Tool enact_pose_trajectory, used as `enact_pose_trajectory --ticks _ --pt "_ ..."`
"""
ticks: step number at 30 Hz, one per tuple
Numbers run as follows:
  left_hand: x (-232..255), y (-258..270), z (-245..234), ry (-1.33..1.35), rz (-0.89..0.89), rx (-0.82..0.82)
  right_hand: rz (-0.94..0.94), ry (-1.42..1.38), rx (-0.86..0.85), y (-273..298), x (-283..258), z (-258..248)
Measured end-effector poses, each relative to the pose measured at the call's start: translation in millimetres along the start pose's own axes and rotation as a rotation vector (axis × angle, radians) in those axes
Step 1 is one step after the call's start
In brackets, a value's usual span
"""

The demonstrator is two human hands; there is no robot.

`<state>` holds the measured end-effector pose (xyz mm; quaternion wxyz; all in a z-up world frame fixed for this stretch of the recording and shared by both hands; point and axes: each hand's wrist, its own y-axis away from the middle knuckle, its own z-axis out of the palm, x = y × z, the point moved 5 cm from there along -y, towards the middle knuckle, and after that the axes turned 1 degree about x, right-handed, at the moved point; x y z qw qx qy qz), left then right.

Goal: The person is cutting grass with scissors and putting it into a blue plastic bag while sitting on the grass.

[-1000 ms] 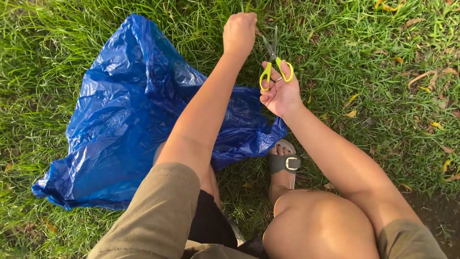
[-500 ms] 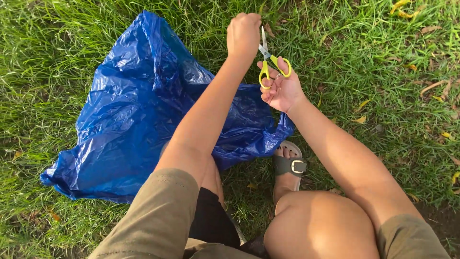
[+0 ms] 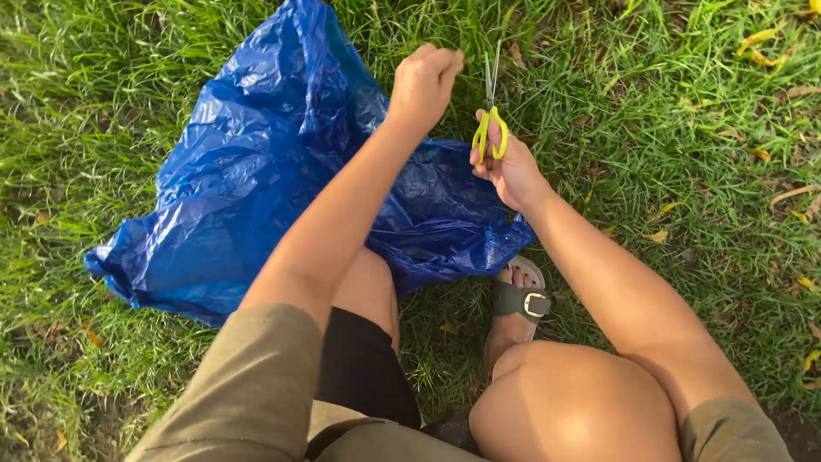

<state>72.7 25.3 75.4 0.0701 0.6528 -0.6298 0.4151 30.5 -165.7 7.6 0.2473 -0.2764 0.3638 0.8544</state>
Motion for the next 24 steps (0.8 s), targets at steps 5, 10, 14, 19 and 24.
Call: enact_pose_trajectory --ticks 5,10,14,19,24 --pt "-63 29 -43 0.071 0.065 -0.695 -0.177 0.272 -0.037 -6 10 7" --pt "-149 74 -57 -0.312 -0.201 -0.892 -0.354 0.580 -0.036 -19 19 -1" --pt "-217 140 -12 -0.838 -0.110 -1.156 -0.439 0.604 -0.069 -30 29 -14" --pt "-244 186 26 -0.836 -0.066 -1.260 -0.378 0.652 0.027 -28 31 -27" --pt "-189 159 3 -0.819 -0.133 -1.158 -0.328 0.891 0.174 -5 15 -25"
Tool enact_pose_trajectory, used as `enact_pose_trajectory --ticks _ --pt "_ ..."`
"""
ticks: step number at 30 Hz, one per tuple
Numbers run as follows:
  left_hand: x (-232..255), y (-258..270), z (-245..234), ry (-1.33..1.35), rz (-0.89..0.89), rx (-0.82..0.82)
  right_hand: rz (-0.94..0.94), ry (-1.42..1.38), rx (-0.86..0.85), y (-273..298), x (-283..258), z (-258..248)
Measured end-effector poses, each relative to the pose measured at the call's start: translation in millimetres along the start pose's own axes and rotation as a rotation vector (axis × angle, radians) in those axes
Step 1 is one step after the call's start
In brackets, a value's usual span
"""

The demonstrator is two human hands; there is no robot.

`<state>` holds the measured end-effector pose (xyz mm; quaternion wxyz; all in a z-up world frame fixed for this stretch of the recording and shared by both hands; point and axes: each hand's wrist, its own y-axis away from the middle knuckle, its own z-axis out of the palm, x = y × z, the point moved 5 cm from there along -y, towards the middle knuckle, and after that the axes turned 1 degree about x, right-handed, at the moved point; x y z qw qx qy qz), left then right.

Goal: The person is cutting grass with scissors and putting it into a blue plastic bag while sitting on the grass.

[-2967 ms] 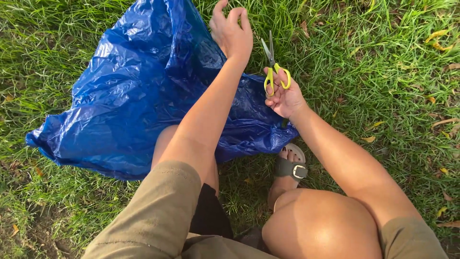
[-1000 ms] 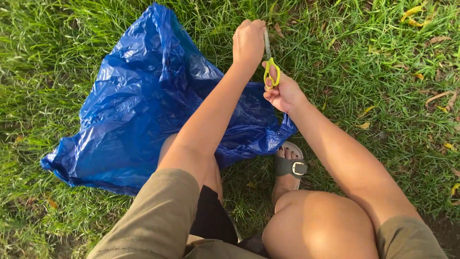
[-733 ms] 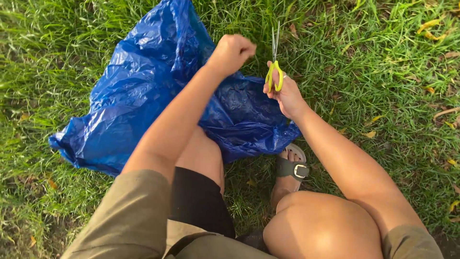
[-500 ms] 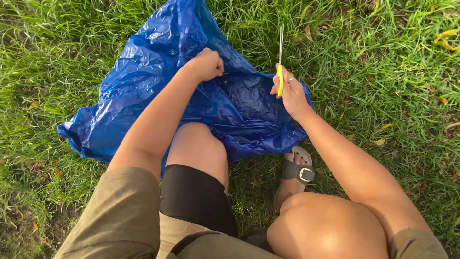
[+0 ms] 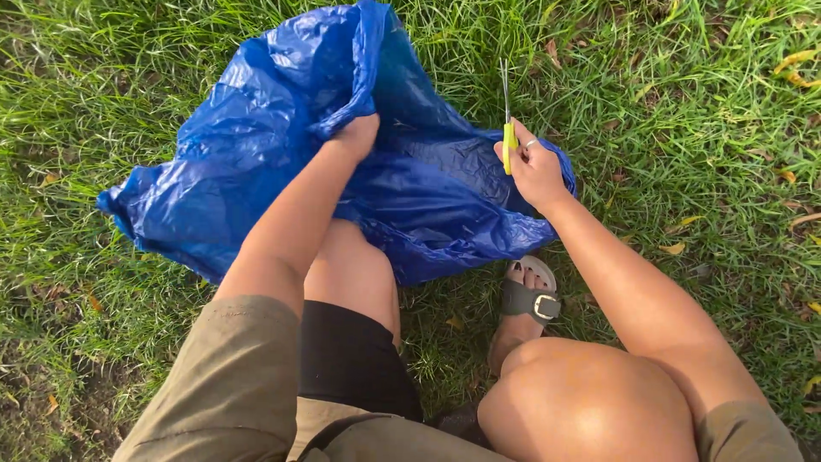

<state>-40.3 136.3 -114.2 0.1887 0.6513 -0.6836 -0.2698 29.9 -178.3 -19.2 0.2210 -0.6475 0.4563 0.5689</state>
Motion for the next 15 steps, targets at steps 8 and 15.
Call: enact_pose_trajectory --ticks 8,15 --pt "9 48 -71 0.183 -0.099 -0.279 -0.091 0.216 0.112 3 -35 -13" --pt "17 64 -91 0.330 -0.176 -0.540 -0.109 0.252 0.210 3 -43 -55"
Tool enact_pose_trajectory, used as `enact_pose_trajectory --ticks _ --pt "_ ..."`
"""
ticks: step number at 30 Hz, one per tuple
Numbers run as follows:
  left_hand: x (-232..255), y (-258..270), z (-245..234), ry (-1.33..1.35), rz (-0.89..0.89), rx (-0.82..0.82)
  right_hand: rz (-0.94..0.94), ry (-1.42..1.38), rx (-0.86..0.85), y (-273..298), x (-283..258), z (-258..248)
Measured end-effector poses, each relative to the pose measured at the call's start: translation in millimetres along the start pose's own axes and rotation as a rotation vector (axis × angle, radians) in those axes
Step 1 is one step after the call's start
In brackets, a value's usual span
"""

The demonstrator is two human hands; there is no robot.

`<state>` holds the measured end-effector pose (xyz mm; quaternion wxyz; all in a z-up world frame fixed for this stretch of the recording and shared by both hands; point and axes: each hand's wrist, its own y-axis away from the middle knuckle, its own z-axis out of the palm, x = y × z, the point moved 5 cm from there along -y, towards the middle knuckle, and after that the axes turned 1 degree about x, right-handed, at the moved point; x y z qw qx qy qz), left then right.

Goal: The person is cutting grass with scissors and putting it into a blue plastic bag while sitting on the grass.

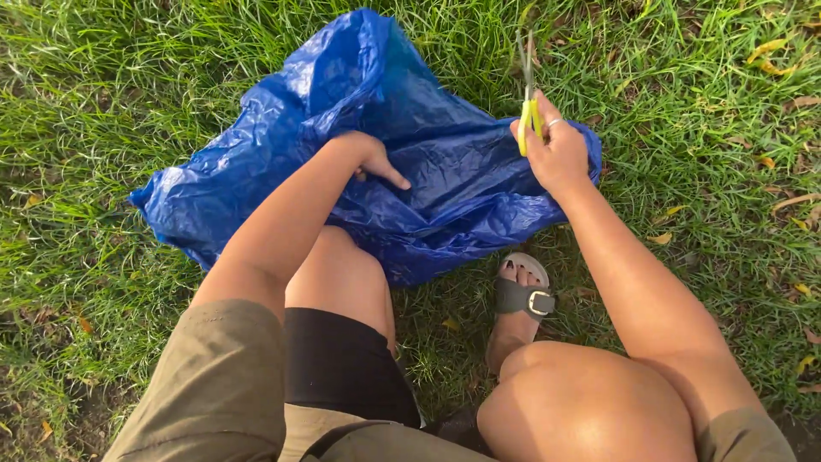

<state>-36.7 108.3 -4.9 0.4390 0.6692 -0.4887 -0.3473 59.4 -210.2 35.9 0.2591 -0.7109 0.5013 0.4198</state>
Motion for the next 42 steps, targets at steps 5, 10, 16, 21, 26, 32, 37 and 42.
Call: enact_pose_trajectory --ticks 5,10,16,21,26,32,37,42 --pt "80 35 -24 -0.272 0.226 0.383 0.100 -0.062 0.105 15 23 -25" --pt "175 49 -49 -0.217 0.527 0.787 0.176 0.011 0.170 52 41 -62" --pt "287 -4 -65 0.156 1.042 1.302 0.221 0.239 0.369 103 91 -129" --pt "378 -82 -78 0.603 1.030 1.204 0.204 0.518 0.397 144 112 -142" --pt "431 -81 -78 0.461 0.968 1.129 0.197 0.595 0.459 157 122 -144" --pt "461 -16 -73 0.297 0.834 0.980 0.235 0.633 0.463 157 122 -146" --pt "477 -41 -67 0.193 0.830 0.969 0.241 0.629 0.487 154 122 -147" --pt "477 -72 -73 0.373 0.942 1.002 0.318 0.636 0.466 144 126 -151"
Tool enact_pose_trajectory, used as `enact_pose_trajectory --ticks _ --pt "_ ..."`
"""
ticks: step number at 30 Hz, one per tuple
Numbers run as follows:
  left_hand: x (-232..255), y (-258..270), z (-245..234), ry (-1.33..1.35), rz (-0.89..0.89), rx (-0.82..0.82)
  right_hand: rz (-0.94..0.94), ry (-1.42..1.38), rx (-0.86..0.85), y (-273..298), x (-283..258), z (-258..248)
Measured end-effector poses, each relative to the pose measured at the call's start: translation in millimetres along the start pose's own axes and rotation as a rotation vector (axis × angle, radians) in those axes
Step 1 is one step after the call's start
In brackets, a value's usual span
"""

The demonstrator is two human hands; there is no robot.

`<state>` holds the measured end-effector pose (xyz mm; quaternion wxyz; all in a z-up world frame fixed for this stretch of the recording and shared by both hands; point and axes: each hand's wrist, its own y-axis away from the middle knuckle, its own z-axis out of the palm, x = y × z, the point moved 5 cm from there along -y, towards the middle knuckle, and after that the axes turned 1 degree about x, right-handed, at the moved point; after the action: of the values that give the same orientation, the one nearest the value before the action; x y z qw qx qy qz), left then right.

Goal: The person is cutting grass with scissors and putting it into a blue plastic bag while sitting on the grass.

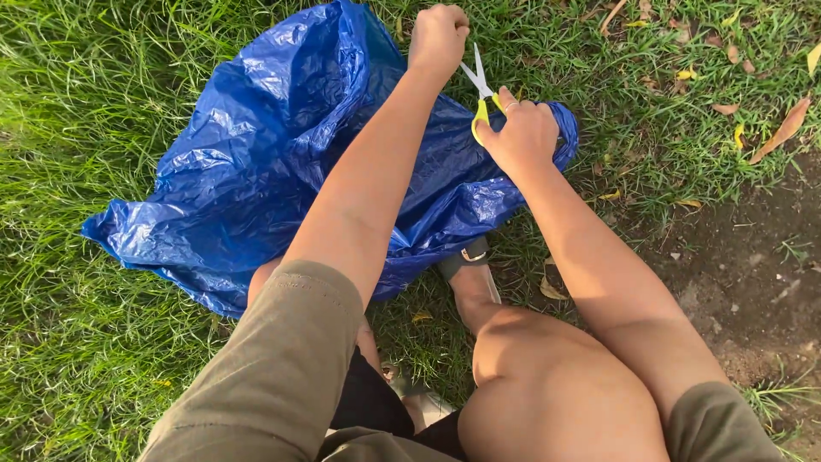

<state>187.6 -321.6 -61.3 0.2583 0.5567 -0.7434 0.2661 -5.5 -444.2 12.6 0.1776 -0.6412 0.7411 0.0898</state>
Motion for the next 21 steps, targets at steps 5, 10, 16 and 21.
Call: enact_pose_trajectory --ticks 5,10,16,21 --pt "7 4 -13 0.051 0.139 0.127 -0.038 0.014 0.035 -14 -4 6" --pt "9 9 -32 0.033 0.197 0.239 -0.080 0.024 0.052 -19 0 11" --pt "3 -2 -44 -0.361 0.120 0.044 -0.110 0.034 -0.003 -21 7 21" --pt "-18 -10 -39 -0.645 0.129 -0.158 -0.061 0.007 -0.058 -22 2 18"
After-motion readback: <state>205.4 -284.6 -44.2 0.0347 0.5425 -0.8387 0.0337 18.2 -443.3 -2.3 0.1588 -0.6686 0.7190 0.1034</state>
